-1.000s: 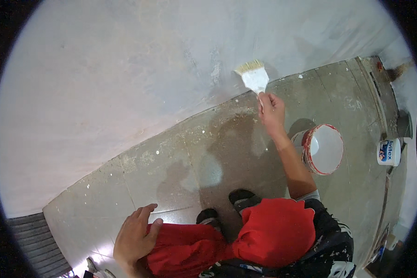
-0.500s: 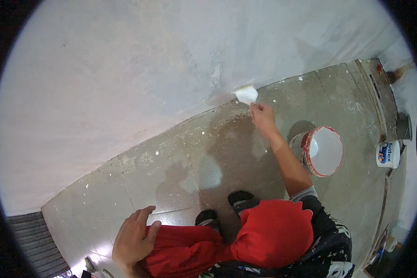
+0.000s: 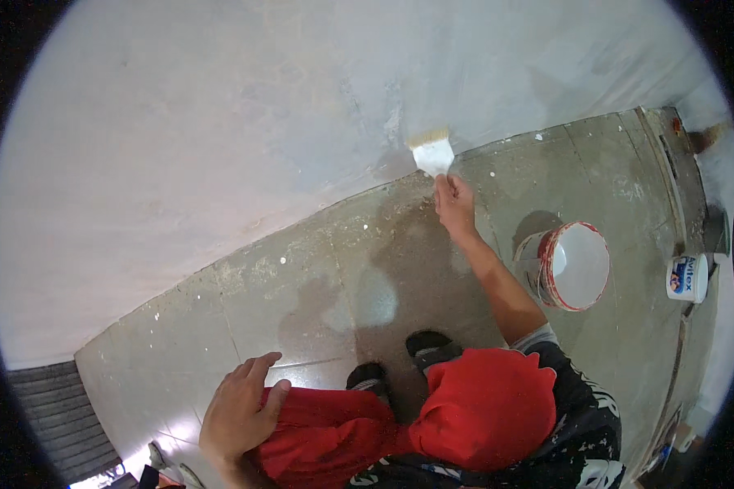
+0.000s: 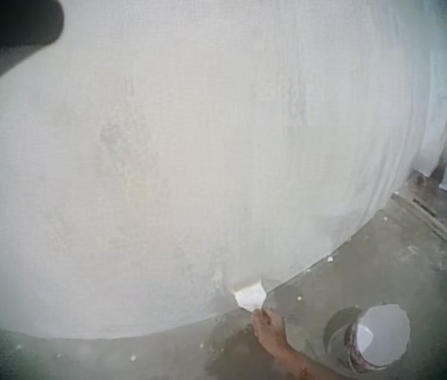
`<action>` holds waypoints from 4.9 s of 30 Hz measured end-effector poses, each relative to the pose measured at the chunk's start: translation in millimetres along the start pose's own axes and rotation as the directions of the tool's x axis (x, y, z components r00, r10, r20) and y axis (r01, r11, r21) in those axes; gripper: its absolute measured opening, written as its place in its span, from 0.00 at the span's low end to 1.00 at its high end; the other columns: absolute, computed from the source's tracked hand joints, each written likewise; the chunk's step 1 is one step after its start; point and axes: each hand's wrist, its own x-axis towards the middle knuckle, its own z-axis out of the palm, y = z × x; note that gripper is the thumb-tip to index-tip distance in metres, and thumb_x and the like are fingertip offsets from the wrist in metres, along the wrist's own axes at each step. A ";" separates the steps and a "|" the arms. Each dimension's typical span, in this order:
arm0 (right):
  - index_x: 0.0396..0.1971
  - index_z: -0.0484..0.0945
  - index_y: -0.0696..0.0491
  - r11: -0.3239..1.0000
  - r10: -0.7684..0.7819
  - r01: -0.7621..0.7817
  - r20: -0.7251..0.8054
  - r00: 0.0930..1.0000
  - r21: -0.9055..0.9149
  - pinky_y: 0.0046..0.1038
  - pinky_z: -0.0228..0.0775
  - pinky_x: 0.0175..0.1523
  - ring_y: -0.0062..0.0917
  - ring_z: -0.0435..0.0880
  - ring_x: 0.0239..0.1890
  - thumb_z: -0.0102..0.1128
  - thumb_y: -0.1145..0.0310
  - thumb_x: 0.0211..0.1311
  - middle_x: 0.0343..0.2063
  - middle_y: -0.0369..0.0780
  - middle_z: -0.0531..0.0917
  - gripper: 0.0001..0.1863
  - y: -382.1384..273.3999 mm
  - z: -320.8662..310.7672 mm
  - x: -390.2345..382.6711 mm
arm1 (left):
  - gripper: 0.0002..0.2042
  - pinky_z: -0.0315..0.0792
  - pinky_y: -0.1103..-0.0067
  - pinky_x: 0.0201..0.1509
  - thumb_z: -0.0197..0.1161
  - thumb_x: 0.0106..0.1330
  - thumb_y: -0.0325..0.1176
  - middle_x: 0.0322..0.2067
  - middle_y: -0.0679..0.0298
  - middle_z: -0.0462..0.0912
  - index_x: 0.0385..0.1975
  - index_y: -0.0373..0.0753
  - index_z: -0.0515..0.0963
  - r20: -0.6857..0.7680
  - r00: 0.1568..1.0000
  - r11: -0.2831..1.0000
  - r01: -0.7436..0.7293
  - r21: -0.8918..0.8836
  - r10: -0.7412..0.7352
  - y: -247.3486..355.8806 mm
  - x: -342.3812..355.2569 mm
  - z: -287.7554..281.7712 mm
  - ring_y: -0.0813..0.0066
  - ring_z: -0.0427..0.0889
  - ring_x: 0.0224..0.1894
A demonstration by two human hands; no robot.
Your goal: Applying white paint to an indoor wall using a paint brush and paint from a bucket.
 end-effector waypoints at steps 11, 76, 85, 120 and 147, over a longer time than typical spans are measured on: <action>0.26 0.75 0.61 0.948 0.138 -0.137 -0.018 0.990 -0.288 0.34 0.67 0.31 0.29 0.77 0.22 0.51 0.64 0.64 0.17 0.43 0.77 0.15 80.8 30.5 -28.4 | 0.19 0.66 0.64 0.59 0.54 0.66 0.37 0.50 0.48 0.76 0.54 0.34 0.70 -0.015 1.000 0.999 -0.016 -0.032 0.015 -5.5 -11.6 -2.5 0.48 0.73 0.54; 0.30 0.72 0.59 0.996 -0.061 0.077 0.284 0.957 -0.047 0.25 0.61 0.28 0.17 0.68 0.24 0.54 0.61 0.66 0.19 0.34 0.72 0.14 47.2 19.6 -108.7 | 0.12 0.72 0.60 0.47 0.49 0.58 0.24 0.36 0.45 0.80 0.42 0.35 0.71 0.247 0.927 0.949 -0.308 0.067 0.283 -104.0 109.6 110.9 0.46 0.79 0.42; 0.41 0.73 0.62 0.773 -0.500 0.435 -0.020 0.866 -0.462 0.34 0.69 0.43 0.33 0.80 0.37 0.52 0.58 0.69 0.33 0.48 0.81 0.19 -77.6 -62.1 -116.9 | 0.14 0.72 0.57 0.45 0.52 0.59 0.30 0.37 0.42 0.80 0.44 0.32 0.70 0.593 0.780 0.924 -0.352 0.150 0.201 -108.1 90.6 164.3 0.44 0.79 0.44; 0.44 0.73 0.65 0.174 -0.061 -0.052 -0.063 0.996 -0.983 0.30 0.70 0.32 0.24 0.78 0.26 0.54 0.45 0.64 0.25 0.41 0.81 0.31 -182.0 -184.8 -162.3 | 0.11 0.73 0.62 0.36 0.59 0.48 0.33 0.32 0.54 0.83 0.29 0.38 0.83 0.744 0.014 0.135 -0.986 -0.102 0.668 -50.8 85.4 238.0 0.57 0.82 0.36; 0.25 0.84 0.61 -0.130 0.692 0.406 0.211 0.690 -0.904 0.38 0.75 0.41 0.42 0.85 0.35 0.61 0.67 0.43 0.28 0.51 0.84 0.13 -42.0 -160.8 -134.7 | 0.22 0.73 0.62 0.50 0.53 0.59 0.42 0.40 0.42 0.81 0.44 0.28 0.75 0.804 0.542 0.639 -0.713 0.287 0.244 -73.7 120.9 192.0 0.47 0.80 0.46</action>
